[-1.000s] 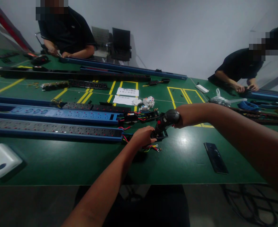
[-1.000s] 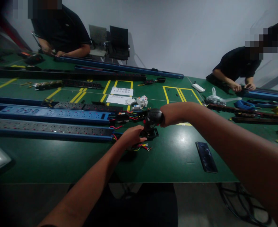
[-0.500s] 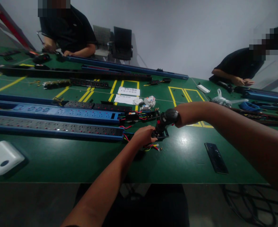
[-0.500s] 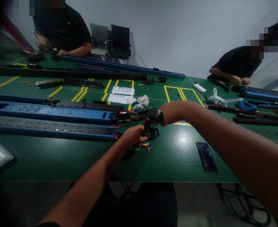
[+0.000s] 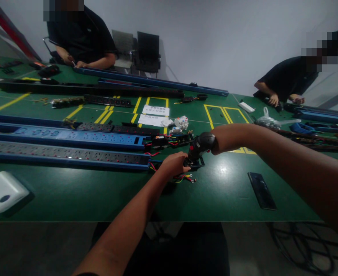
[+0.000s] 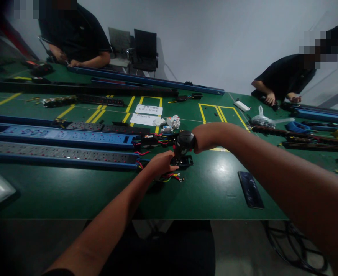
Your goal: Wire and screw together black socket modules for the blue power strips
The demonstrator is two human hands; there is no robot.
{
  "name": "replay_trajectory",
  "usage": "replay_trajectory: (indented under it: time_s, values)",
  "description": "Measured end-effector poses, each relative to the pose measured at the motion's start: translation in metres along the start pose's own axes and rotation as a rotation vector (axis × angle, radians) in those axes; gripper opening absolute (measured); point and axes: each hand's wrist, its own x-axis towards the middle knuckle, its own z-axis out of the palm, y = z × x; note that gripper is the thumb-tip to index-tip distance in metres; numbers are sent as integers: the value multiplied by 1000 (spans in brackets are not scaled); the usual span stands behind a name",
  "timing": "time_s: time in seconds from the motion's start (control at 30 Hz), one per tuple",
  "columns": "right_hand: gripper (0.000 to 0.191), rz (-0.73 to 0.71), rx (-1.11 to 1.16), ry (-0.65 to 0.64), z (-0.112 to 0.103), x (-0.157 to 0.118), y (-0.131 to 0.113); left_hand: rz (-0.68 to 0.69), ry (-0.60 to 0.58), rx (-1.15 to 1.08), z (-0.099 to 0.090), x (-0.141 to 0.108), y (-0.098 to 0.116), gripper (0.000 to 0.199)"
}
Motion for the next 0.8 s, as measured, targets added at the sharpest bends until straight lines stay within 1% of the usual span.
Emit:
replay_trajectory:
  time_s: [0.17, 0.33, 0.43, 0.53, 0.63, 0.8]
  values:
    - [19, -12, 1, 8, 2, 0, 1, 1, 7, -1, -1, -1, 2, 42]
    - [24, -20, -5, 14, 2, -1, -2, -2, -1, 13, -1, -1, 2, 42]
    - [19, 0, 10, 18, 1, -1, -3, -7, -3, 9, 0, 0, 2, 44]
    - [17, 13, 27, 15, 3, 0, 1, -16, -3, 10, 1, 0, 1, 46]
    - [21, 3, 42, 7, 5, 2, 7, -11, -4, 3, 1, 0, 0, 45]
    - [24, -8, 55, 54, 10, 1, 13, -4, -22, 6, 0, 0, 1, 47]
